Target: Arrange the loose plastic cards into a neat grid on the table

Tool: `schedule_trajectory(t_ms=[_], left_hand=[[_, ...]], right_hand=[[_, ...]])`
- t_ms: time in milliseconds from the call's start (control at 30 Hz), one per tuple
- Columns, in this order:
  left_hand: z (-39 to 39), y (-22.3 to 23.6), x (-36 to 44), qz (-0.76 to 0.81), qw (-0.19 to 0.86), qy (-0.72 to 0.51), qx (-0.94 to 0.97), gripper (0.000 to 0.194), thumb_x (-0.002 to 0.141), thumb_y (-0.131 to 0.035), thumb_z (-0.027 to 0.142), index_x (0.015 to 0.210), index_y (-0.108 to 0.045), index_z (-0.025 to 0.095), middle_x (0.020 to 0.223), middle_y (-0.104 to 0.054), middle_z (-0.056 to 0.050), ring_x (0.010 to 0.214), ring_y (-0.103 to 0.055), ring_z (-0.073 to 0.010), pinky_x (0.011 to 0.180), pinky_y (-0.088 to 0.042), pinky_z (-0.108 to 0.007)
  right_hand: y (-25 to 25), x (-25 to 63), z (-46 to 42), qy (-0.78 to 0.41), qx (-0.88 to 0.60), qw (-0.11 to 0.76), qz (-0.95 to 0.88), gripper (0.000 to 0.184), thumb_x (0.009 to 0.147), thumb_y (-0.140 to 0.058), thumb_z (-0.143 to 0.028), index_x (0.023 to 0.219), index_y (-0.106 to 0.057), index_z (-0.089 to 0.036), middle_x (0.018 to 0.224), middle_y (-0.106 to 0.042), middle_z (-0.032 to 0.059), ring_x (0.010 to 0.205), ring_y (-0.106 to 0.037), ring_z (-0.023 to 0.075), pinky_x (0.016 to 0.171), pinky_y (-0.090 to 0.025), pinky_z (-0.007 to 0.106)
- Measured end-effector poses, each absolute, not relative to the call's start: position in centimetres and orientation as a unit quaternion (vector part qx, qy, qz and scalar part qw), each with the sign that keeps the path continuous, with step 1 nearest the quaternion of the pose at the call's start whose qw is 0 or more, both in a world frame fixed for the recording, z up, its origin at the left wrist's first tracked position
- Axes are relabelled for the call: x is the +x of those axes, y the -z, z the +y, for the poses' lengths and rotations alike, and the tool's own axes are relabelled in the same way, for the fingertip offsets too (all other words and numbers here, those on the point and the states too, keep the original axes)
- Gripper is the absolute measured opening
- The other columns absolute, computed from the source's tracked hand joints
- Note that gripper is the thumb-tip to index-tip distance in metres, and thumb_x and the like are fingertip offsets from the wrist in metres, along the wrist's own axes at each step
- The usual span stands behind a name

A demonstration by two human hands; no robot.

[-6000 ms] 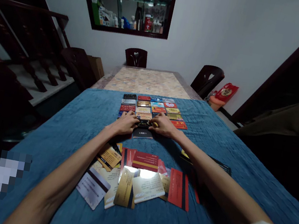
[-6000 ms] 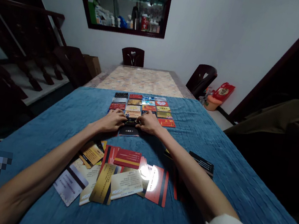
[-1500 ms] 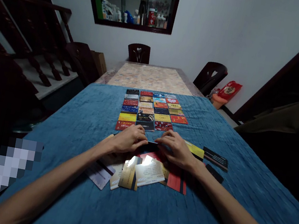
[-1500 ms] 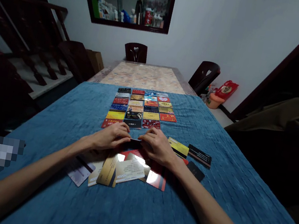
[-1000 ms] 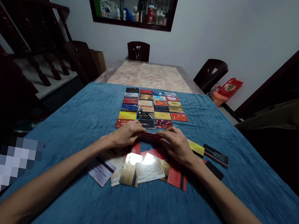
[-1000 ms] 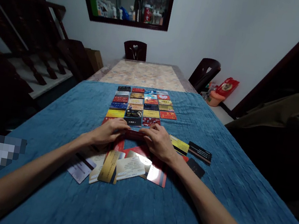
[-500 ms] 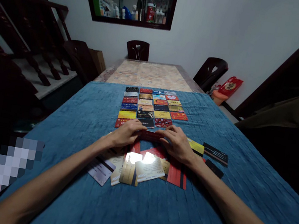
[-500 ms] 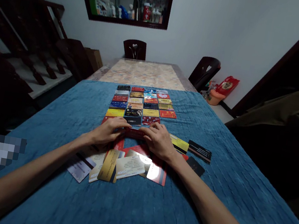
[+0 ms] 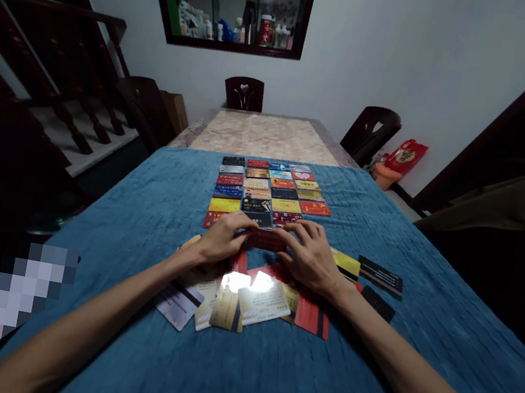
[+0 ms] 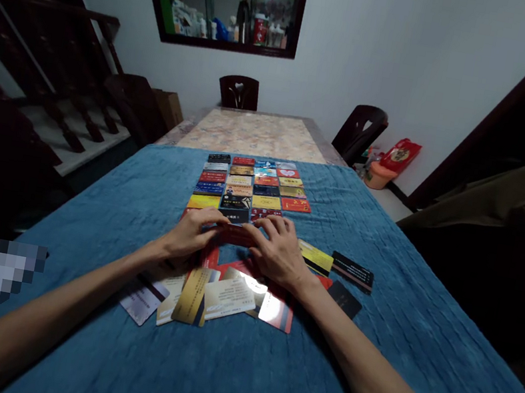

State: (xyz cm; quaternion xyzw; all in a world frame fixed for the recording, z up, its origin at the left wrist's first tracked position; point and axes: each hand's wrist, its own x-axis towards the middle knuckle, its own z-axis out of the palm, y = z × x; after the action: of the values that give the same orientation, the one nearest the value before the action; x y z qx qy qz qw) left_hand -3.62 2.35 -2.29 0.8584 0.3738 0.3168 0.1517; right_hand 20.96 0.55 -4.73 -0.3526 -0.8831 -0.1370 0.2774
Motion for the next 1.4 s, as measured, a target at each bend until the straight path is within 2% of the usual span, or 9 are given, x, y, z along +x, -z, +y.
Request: schedule_trajectory(t_ms=[200, 433, 633, 933, 1067, 1233, 1400], left_hand=[[2.5, 2.3, -3.7, 0.376, 0.151, -0.336, 0.85, 0.024, 0.086, -0.054, 0.008, 0.099, -0.073, 0.016, 0.096, -0.073, -0.008, 0.091, -0.065, -0.0188, 0.085, -0.054, -0.036], [2.6, 2.3, -3.8, 0.377, 0.14, -0.333, 0.853, 0.023, 0.086, -0.055, 0.007, 0.099, -0.071, 0.017, 0.097, -0.072, -0.007, 0.092, -0.065, -0.018, 0.085, -0.054, -0.034], [2.4, 1.9, -3.7, 0.371, 0.126, -0.333, 0.858, 0.031, 0.086, -0.054, 0.007, 0.113, -0.066, 0.017, 0.103, -0.071, -0.007, 0.094, -0.066, -0.0185, 0.089, -0.054, -0.035], [2.7, 1.7, -4.0, 0.34, 0.039, -0.339, 0.876, 0.036, 0.086, -0.057, 0.009, 0.121, -0.058, 0.018, 0.113, -0.069, -0.009, 0.105, -0.063, -0.023, 0.095, -0.053, -0.041], [3.2, 1.0, -4.5, 0.324, -0.004, -0.337, 0.884, 0.037, 0.088, -0.055, 0.011, 0.124, -0.057, 0.017, 0.114, -0.066, -0.011, 0.106, -0.061, -0.0247, 0.095, -0.053, -0.042], [4.2, -0.2, -5.4, 0.332, -0.046, -0.332, 0.882, 0.05, 0.086, -0.056, 0.014, 0.136, -0.05, 0.016, 0.127, -0.056, -0.014, 0.119, -0.055, -0.0279, 0.102, -0.05, -0.045], [5.4, -1.2, -6.6, 0.326, -0.089, -0.303, 0.891, 0.057, 0.086, -0.058, 0.018, 0.141, -0.044, 0.015, 0.129, -0.052, -0.017, 0.121, -0.052, -0.0313, 0.101, -0.049, -0.048]], right_hand=[[5.0, 20.8, 0.5, 0.16, -0.36, 0.281, -0.875, 0.048, 0.087, -0.063, -0.029, 0.134, -0.055, -0.021, 0.122, -0.062, 0.0136, 0.113, -0.046, 0.0317, 0.095, -0.037, 0.048], [5.0, 20.5, 0.4, 0.175, -0.363, 0.29, -0.868, 0.04, 0.094, -0.052, -0.024, 0.133, -0.056, -0.02, 0.118, -0.065, 0.0134, 0.108, -0.049, 0.0294, 0.093, -0.037, 0.047], [4.5, 20.5, 0.3, 0.194, -0.367, 0.303, -0.858, 0.037, 0.094, -0.053, -0.025, 0.13, -0.058, -0.019, 0.119, -0.062, 0.0136, 0.112, -0.047, 0.0296, 0.094, -0.039, 0.045], [3.6, 20.2, 1.1, 0.214, -0.35, 0.342, -0.846, 0.044, 0.089, -0.057, -0.022, 0.133, -0.056, -0.017, 0.118, -0.058, 0.0149, 0.111, -0.045, 0.0304, 0.092, -0.042, 0.045], [2.5, 19.9, 2.4, 0.236, -0.326, 0.338, -0.85, 0.042, 0.092, -0.056, -0.028, 0.131, -0.058, -0.015, 0.115, -0.057, 0.0148, 0.107, -0.047, 0.0295, 0.09, -0.042, 0.044], [0.9, 19.3, 4.6, 0.215, -0.318, 0.333, -0.862, 0.046, 0.092, -0.054, -0.032, 0.135, -0.054, -0.017, 0.116, -0.057, 0.0148, 0.106, -0.046, 0.0305, 0.089, -0.041, 0.045], [-0.2, 18.6, 6.5, 0.19, -0.307, 0.318, -0.877, 0.053, 0.089, -0.055, -0.032, 0.14, -0.049, -0.019, 0.12, -0.056, 0.0154, 0.108, -0.045, 0.0322, 0.091, -0.04, 0.048]])
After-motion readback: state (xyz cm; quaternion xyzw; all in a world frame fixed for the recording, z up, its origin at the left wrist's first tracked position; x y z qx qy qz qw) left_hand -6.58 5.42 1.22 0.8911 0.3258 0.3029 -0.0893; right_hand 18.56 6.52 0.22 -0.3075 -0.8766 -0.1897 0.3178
